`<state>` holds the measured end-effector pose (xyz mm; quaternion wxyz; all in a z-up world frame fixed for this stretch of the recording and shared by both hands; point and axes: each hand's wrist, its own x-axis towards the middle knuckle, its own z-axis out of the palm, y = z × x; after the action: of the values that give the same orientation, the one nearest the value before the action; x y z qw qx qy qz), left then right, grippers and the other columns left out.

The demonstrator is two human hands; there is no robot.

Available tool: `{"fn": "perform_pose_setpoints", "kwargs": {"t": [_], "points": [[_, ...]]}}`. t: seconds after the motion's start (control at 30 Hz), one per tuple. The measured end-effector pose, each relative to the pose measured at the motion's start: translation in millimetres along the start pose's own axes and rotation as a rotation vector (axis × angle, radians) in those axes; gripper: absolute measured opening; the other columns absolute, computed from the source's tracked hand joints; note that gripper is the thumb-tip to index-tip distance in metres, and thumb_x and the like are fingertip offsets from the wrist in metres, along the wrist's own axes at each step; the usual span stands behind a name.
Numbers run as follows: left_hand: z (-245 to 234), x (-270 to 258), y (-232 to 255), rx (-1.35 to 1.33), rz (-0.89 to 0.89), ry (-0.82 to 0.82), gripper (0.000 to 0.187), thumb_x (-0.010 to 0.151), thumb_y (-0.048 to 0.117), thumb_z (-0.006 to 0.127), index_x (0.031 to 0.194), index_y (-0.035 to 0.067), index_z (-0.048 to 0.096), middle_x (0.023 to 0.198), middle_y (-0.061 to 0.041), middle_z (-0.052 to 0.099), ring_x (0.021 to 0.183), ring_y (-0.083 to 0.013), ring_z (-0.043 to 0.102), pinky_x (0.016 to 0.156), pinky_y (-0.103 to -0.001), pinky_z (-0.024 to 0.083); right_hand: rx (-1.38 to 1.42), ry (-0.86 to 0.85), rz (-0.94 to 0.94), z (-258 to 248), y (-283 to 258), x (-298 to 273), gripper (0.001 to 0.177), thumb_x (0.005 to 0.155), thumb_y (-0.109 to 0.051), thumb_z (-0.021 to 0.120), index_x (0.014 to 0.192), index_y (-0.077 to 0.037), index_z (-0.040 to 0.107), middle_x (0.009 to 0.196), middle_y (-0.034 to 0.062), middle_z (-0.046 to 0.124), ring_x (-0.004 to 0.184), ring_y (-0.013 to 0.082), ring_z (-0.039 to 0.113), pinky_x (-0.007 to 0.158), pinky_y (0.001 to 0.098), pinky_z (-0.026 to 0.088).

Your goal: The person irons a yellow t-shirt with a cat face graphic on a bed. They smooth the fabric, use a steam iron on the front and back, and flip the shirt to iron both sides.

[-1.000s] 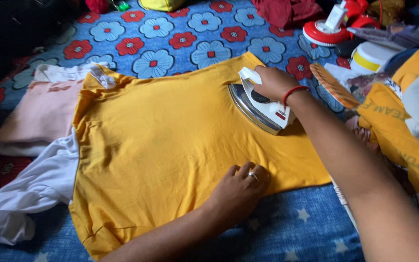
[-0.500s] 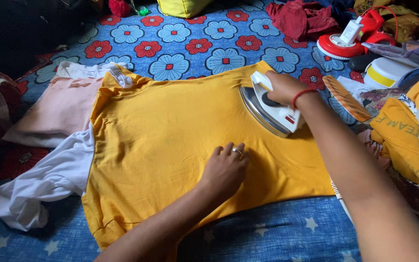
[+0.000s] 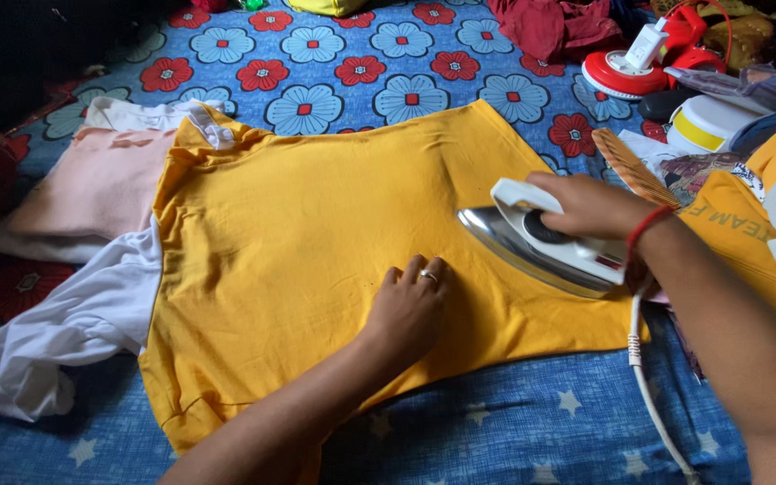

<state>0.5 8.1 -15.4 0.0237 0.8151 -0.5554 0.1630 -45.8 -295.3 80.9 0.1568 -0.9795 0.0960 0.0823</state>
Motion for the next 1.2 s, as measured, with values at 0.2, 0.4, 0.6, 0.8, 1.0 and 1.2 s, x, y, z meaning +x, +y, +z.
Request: {"fn": "perform_pose_setpoints", "kwargs": {"t": [0.2, 0.4, 0.6, 0.8, 1.0, 1.2], "points": [[-9.5, -6.9, -51.3, -0.083, -0.205, -0.43, 0.039, 0.095, 0.034, 0.058, 0.121, 0.006, 0.065, 0.128, -0.013, 0.064, 0.119, -0.0317, 0.06, 0.09, -0.05, 0.053, -0.032, -0.06, -0.277, 8.1, -9.2, -21.4, 0.058, 0.073, -0.026, 0.069, 0.13, -0.016, 0.06, 0.095, 0.0158, 0.078, 0.086, 0.0347, 0.075, 0.077, 0.0444, 0.057], [-2.4, -11.8, -116.0, -0.128, -0.382, -0.389, 0.034, 0.095, 0.019, 0.05, 0.125, 0.018, 0.065, 0.132, -0.007, 0.064, 0.122, -0.0298, 0.06, 0.091, -0.053, 0.054, -0.139, -0.002, -0.281, 16.5, -38.4, -6.4, 0.055, 0.074, -0.032, 0.069, 0.128, -0.019, 0.064, 0.091, 0.0166, 0.077, 0.085, 0.0379, 0.073, 0.076, 0.0483, 0.055], [12.8, -26.7, -175.6, -0.212, -0.526, -0.307, 0.055, 0.089, 0.004, 0.047, 0.138, 0.026, 0.06, 0.14, -0.003, 0.062, 0.13, -0.0294, 0.056, 0.099, -0.054, 0.051, -0.235, 0.101, -0.379, 24.1, -88.6, 27.7, 0.052, 0.077, -0.033, 0.069, 0.127, -0.021, 0.064, 0.088, 0.0178, 0.075, 0.082, 0.0405, 0.071, 0.074, 0.0524, 0.054], [11.1, -39.9, -209.3, -0.244, -0.626, -0.31, 0.063, 0.083, 0.008, 0.059, 0.141, 0.032, 0.054, 0.155, -0.008, 0.041, 0.143, -0.0406, 0.033, 0.103, -0.063, 0.042, -0.317, 0.138, -0.407, 26.5, -154.2, 52.7, 0.037, 0.081, -0.03, 0.068, 0.116, -0.019, 0.064, 0.087, 0.014, 0.074, 0.08, 0.0387, 0.07, 0.071, 0.053, 0.054], [10.4, -41.4, -210.7, -0.345, -0.705, -0.331, 0.052, 0.093, 0.02, 0.057, 0.144, 0.032, 0.052, 0.152, -0.005, 0.045, 0.144, -0.0351, 0.037, 0.108, -0.063, 0.039, -0.379, 0.199, -0.39, 33.0, -188.5, 54.1, 0.032, 0.086, -0.025, 0.066, 0.116, -0.017, 0.062, 0.084, 0.0173, 0.073, 0.082, 0.0399, 0.069, 0.072, 0.0538, 0.053], [16.6, -40.7, -210.7, -0.347, -0.704, -0.309, 0.053, 0.094, 0.018, 0.053, 0.146, 0.028, 0.051, 0.152, -0.006, 0.046, 0.142, -0.0328, 0.039, 0.108, -0.062, 0.038, -0.308, 0.14, -0.349, 31.4, -181.3, 50.7, 0.034, 0.085, -0.025, 0.065, 0.118, -0.018, 0.062, 0.084, 0.0194, 0.072, 0.082, 0.0423, 0.069, 0.072, 0.0552, 0.053]]}}
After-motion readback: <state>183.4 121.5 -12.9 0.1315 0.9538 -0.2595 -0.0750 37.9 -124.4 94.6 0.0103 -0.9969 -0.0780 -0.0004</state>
